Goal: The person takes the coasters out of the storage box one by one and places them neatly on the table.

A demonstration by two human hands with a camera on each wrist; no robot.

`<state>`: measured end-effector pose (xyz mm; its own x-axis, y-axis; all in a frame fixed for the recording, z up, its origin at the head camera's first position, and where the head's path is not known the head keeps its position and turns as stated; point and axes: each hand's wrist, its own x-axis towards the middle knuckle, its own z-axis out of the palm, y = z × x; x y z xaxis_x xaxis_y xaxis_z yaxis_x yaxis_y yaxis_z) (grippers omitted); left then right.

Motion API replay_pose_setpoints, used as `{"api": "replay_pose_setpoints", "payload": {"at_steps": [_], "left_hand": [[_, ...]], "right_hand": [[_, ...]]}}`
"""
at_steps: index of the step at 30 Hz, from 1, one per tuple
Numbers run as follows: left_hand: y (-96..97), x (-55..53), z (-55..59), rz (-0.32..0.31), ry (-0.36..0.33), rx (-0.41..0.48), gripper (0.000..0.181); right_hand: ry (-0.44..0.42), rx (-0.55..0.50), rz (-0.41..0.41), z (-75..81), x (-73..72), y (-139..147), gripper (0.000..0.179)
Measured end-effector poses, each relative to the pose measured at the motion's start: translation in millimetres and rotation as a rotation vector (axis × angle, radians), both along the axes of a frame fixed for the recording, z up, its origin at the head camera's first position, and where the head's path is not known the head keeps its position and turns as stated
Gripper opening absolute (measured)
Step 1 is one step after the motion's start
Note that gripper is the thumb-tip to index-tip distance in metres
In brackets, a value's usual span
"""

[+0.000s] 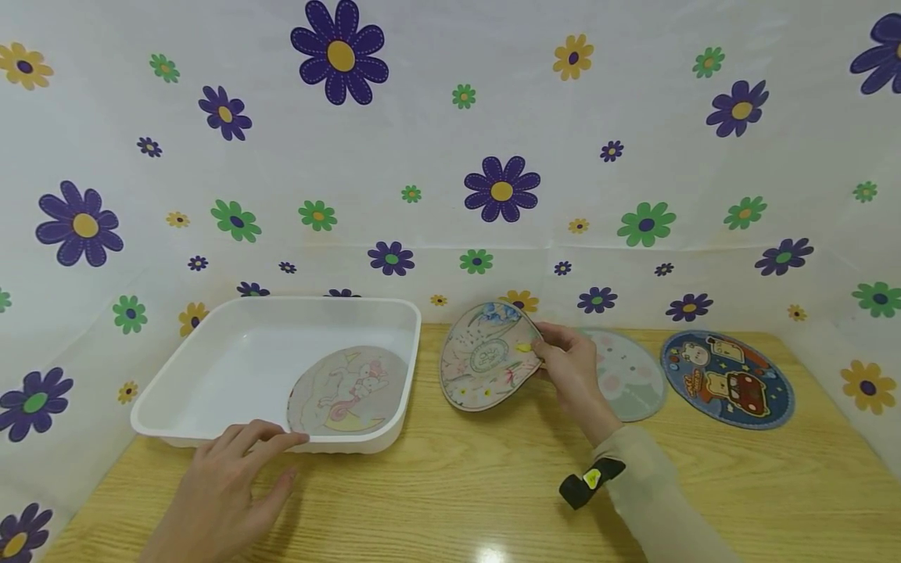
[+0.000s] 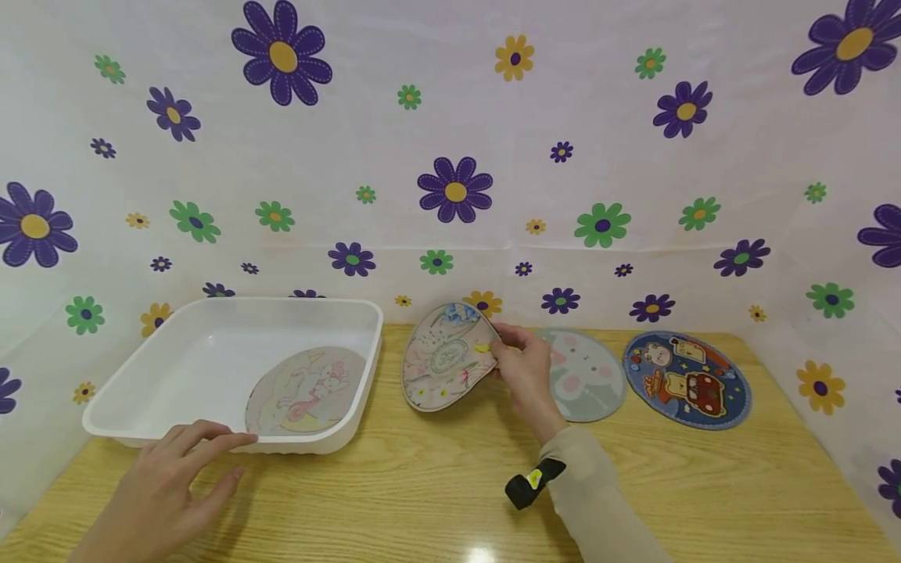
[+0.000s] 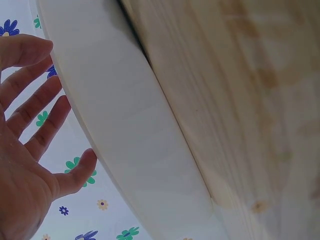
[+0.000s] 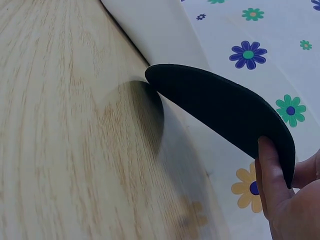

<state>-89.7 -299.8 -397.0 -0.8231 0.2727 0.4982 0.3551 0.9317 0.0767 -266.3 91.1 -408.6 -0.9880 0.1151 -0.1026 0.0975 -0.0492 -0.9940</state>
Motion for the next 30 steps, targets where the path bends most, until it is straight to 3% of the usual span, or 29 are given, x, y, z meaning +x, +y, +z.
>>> {"api": "replay_pose_setpoints", "payload": {"at_steps": [30], "left_hand": [[0.1, 1.0, 0.9, 0.012, -0.023, 0.006, 0.040]], "right_hand": [[-0.038, 0.057, 0.002, -7.0, 0.2, 3.4, 0.035]]}}
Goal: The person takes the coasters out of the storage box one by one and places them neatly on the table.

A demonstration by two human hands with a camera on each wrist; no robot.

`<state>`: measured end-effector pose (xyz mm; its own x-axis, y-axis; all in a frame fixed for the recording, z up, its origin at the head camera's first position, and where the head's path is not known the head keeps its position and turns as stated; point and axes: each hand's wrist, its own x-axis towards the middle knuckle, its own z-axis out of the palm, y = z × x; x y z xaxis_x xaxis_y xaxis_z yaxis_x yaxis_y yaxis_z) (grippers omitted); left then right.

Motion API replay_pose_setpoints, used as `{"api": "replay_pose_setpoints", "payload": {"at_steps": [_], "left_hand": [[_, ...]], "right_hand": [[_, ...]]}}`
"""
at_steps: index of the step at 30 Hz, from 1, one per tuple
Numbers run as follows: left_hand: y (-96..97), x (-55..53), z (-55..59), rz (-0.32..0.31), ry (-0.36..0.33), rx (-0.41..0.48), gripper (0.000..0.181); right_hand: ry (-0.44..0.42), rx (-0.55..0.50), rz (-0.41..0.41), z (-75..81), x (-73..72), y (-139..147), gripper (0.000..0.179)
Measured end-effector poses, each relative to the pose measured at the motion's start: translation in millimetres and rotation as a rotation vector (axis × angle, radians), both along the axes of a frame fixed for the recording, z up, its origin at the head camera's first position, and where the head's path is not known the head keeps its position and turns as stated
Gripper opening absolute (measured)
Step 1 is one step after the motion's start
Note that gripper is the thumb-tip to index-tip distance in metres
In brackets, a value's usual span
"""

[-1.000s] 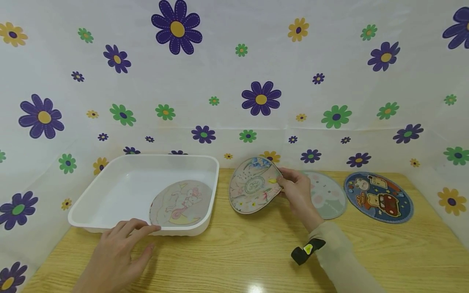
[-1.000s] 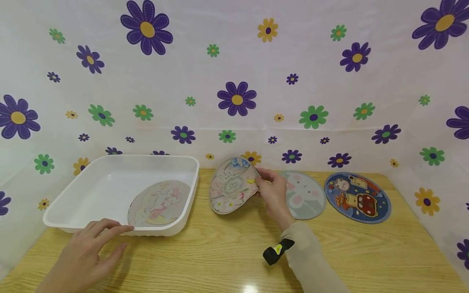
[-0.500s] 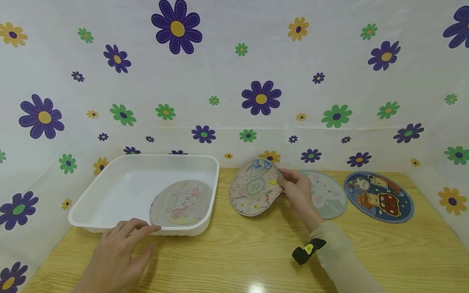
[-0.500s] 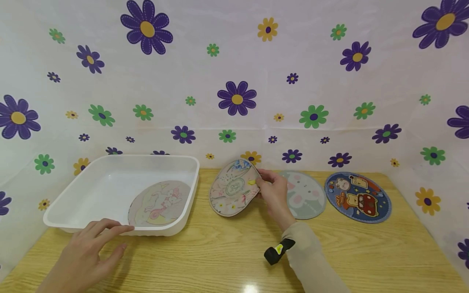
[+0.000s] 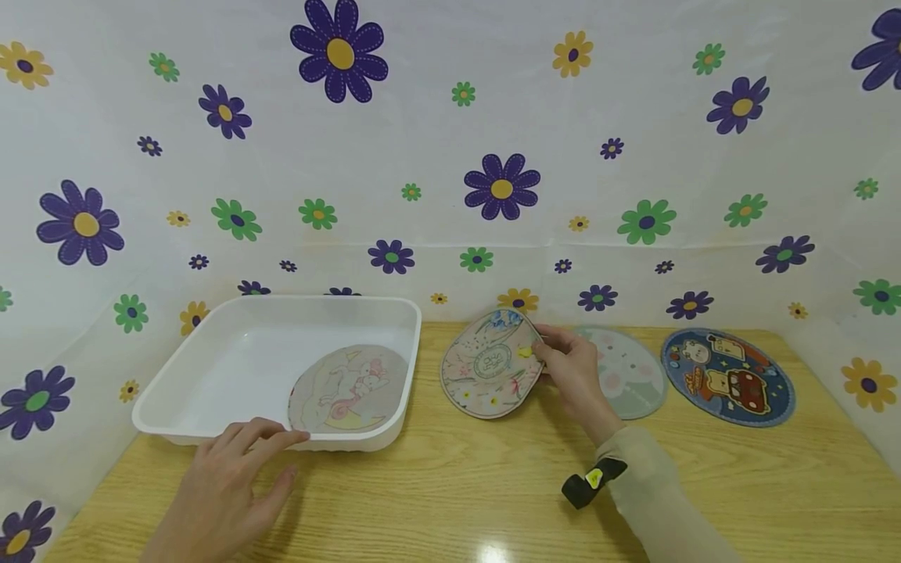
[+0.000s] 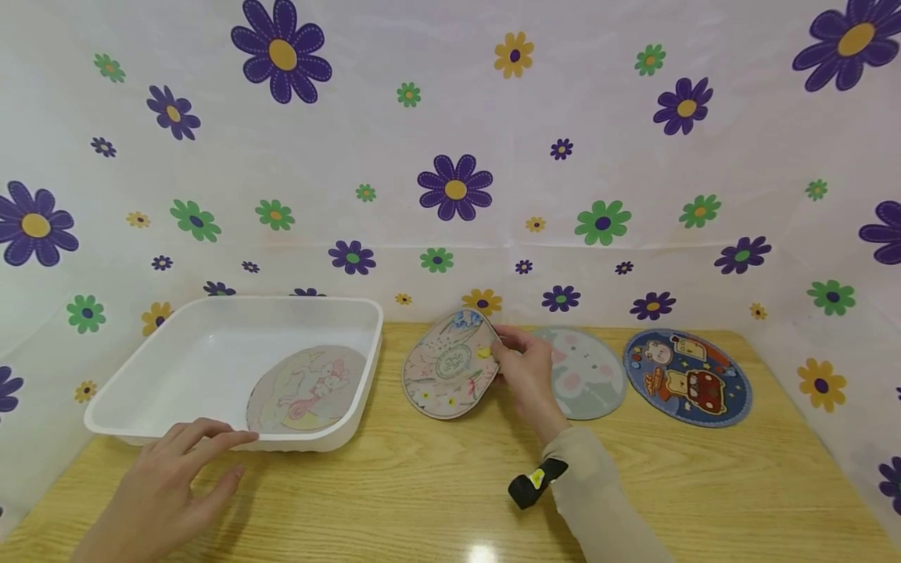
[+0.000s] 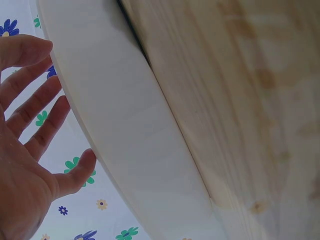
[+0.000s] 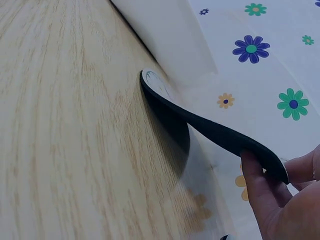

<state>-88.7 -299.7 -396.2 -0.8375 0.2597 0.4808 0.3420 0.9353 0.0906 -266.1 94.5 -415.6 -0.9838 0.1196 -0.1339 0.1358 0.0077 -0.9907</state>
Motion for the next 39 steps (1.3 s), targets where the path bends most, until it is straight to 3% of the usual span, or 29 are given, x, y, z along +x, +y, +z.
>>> {"api": "replay_pose_setpoints", "payload": {"at_steps": [39], "left_hand": [[1.0, 0.1, -0.1, 0.005, -0.001, 0.006, 0.039]], "right_hand": [[-0.051, 0.034, 0.086, -2.0, 1.3, 8.4, 0.036]]}}
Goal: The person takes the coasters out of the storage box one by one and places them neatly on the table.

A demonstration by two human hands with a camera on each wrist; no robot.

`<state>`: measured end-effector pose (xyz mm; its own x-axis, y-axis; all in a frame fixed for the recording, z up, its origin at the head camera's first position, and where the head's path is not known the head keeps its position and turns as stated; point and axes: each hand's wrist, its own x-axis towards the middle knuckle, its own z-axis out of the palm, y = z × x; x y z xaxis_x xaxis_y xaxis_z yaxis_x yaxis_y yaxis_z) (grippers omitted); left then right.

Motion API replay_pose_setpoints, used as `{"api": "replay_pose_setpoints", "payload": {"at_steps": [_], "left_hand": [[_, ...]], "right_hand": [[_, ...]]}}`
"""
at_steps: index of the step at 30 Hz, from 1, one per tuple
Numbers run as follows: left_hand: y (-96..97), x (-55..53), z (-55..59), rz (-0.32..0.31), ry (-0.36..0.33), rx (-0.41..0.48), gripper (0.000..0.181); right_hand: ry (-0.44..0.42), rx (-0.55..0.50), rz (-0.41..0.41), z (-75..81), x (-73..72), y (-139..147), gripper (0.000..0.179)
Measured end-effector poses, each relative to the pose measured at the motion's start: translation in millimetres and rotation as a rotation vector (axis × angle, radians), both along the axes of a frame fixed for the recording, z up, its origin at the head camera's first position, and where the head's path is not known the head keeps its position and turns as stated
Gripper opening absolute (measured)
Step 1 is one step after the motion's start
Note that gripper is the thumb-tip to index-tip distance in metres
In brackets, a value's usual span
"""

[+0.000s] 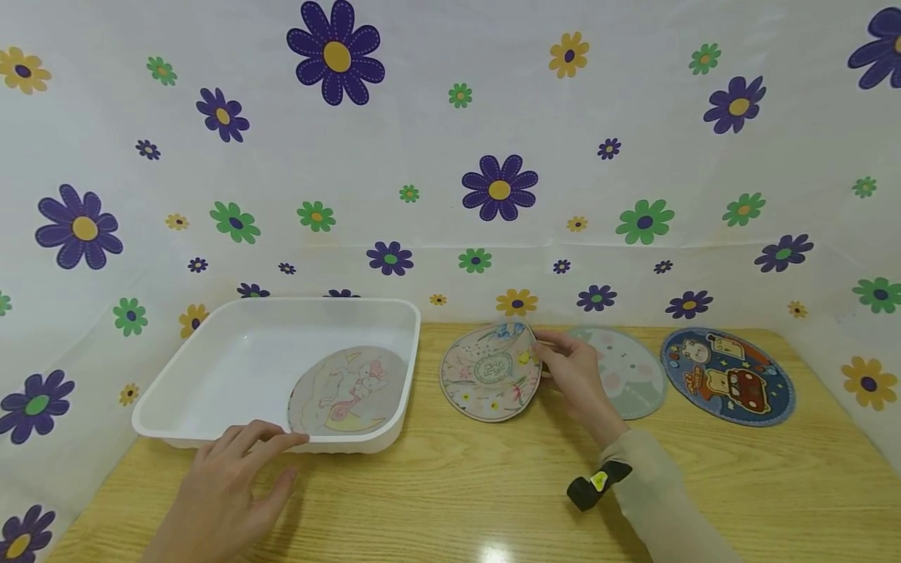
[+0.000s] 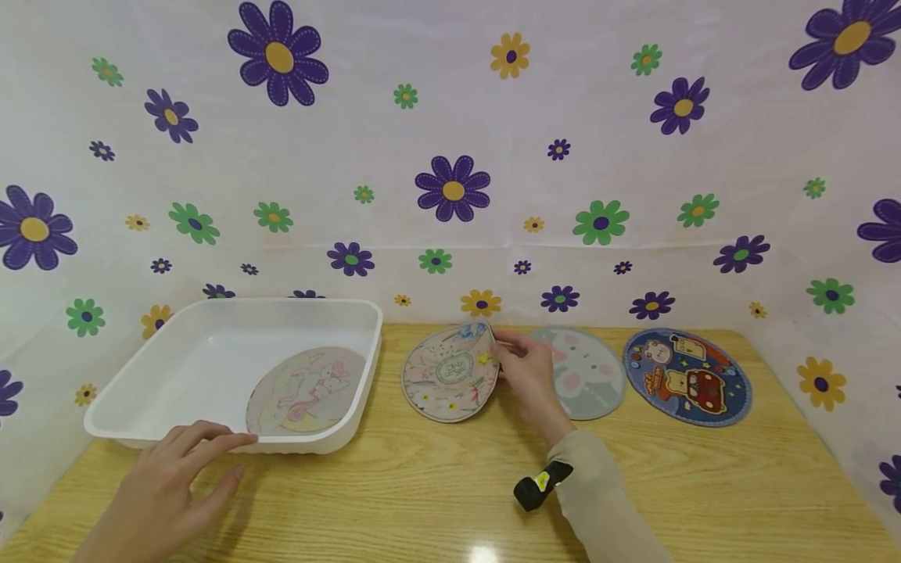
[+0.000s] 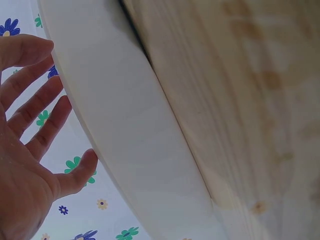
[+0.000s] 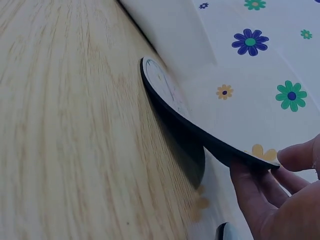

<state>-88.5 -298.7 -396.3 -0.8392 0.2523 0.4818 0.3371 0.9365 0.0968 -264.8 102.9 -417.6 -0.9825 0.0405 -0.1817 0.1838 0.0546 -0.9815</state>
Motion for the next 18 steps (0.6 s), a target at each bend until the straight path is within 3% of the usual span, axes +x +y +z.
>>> {"api": "replay_pose_setpoints", "payload": {"at_steps": [18], "left_hand": [[-0.5, -2.0, -0.5, -0.015, 0.018, -0.001, 0.039]], "right_hand": [[-0.063, 0.159, 0.118, 1.1, -1.7, 11.8, 0.041]]}}
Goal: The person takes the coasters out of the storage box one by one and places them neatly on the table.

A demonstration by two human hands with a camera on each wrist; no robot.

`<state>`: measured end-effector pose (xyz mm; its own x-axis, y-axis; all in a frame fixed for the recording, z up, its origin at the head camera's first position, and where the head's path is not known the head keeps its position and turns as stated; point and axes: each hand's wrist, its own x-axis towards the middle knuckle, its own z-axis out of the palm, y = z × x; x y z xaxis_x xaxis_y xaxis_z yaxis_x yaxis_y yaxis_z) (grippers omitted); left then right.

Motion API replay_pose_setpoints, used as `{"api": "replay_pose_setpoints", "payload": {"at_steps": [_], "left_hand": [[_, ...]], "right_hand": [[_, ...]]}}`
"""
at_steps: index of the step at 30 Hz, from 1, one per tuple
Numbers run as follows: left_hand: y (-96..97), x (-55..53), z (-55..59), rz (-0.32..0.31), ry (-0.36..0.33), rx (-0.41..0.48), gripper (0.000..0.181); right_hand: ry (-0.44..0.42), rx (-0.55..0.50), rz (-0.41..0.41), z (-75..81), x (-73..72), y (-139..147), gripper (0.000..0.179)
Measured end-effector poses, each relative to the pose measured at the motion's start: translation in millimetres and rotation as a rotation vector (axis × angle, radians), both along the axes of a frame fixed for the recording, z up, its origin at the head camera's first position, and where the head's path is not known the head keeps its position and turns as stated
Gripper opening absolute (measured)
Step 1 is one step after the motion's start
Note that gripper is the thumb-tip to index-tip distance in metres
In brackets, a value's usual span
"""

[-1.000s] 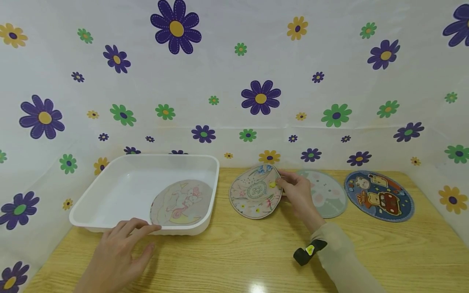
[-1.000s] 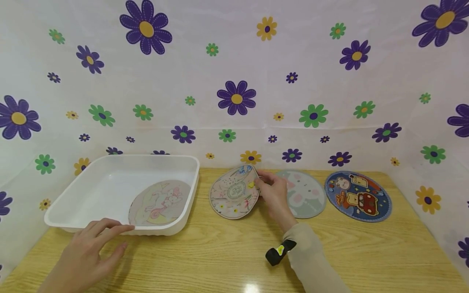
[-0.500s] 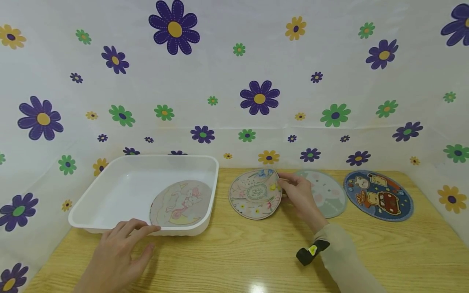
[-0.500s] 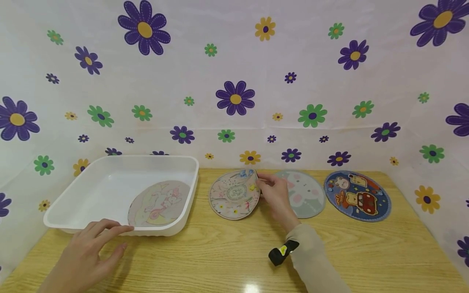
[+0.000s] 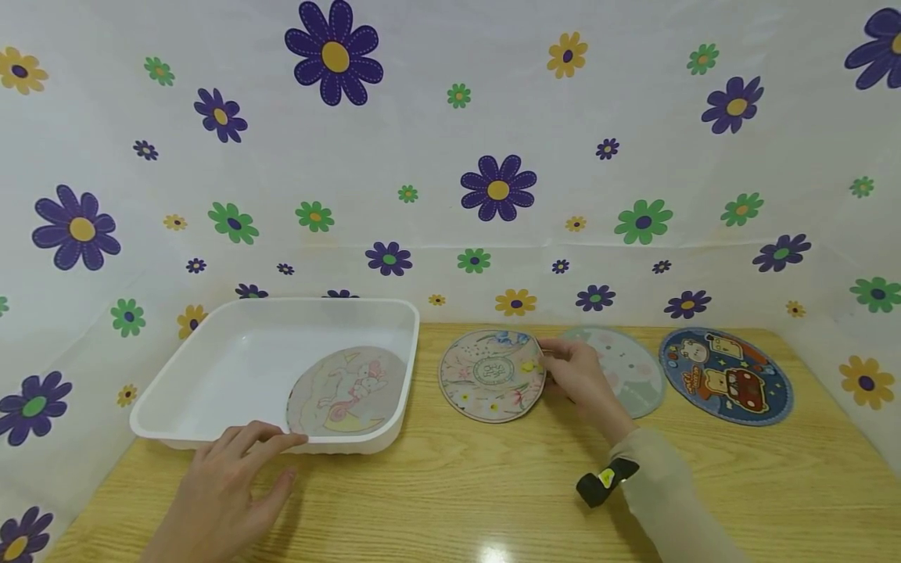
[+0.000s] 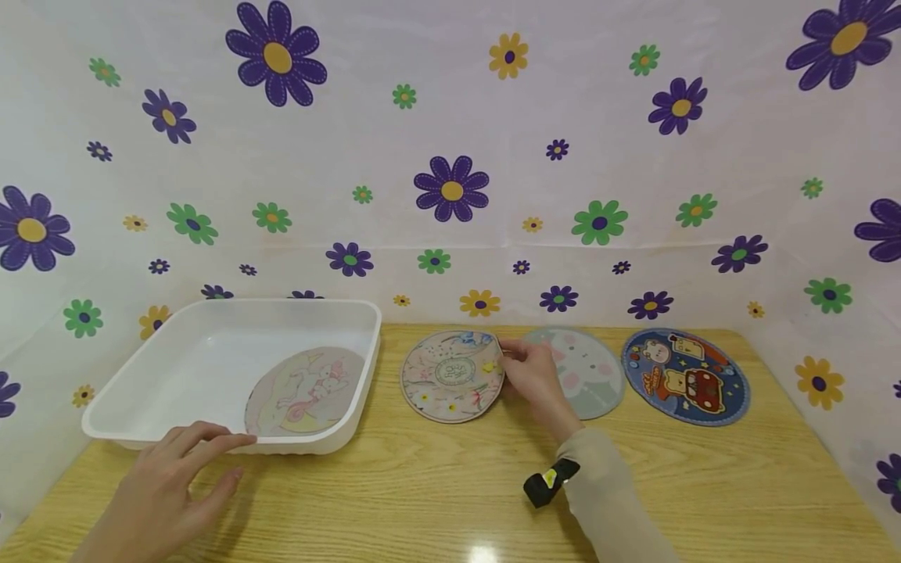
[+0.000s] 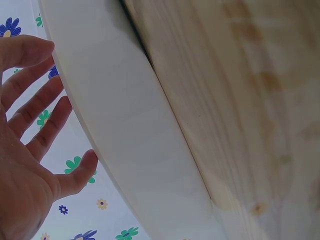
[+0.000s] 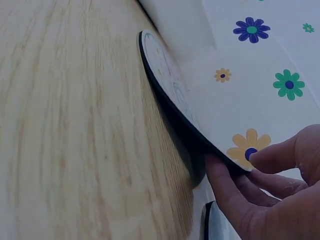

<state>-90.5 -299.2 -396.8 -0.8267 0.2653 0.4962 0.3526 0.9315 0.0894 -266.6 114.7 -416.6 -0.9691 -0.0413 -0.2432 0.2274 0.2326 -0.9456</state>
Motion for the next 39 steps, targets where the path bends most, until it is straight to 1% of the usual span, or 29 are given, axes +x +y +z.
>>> {"api": "replay_pose_setpoints", "payload": {"at_steps": [5, 8, 18, 20, 24, 28, 32, 39], "left_hand": [[0.3, 0.2, -0.9, -0.002, 0.009, 0.003, 0.039], [0.3, 0.2, -1.3, 0.002, 0.009, 0.003, 0.039], [0.7, 1.5, -0.9, 0.009, 0.001, -0.001, 0.038], [0.8, 1.4, -0.8, 0.010, 0.003, 0.001, 0.038], [1.2, 1.6, -0.8, 0.009, 0.004, 0.004, 0.038], [1.2, 0.9, -0.3, 0.002, 0.011, 0.009, 0.037], [0.9, 0.7, -0.2, 0.001, 0.012, 0.013, 0.038], [0.3, 0.3, -0.5, -0.008, 0.025, 0.007, 0.038]], "right_hand": [[0.040, 0.069, 0.033, -0.9, -1.6, 1.3, 0.042], [0.053, 0.101, 0.037, -2.1, -3.1, 1.0, 0.042], [0.035, 0.143, 0.014, -10.1, -16.0, -0.9, 0.042], [0.041, 0.166, 0.025, -10.7, -18.1, -0.6, 0.043], [0.073, 0.272, 0.059, -8.8, -22.1, 0.8, 0.044], [0.116, 0.382, 0.098, -3.1, -24.3, 1.3, 0.042], [0.135, 0.412, 0.123, 0.7, -24.4, 1.2, 0.041], [0.126, 0.432, 0.125, 0.6, -22.6, 3.8, 0.040]]}}
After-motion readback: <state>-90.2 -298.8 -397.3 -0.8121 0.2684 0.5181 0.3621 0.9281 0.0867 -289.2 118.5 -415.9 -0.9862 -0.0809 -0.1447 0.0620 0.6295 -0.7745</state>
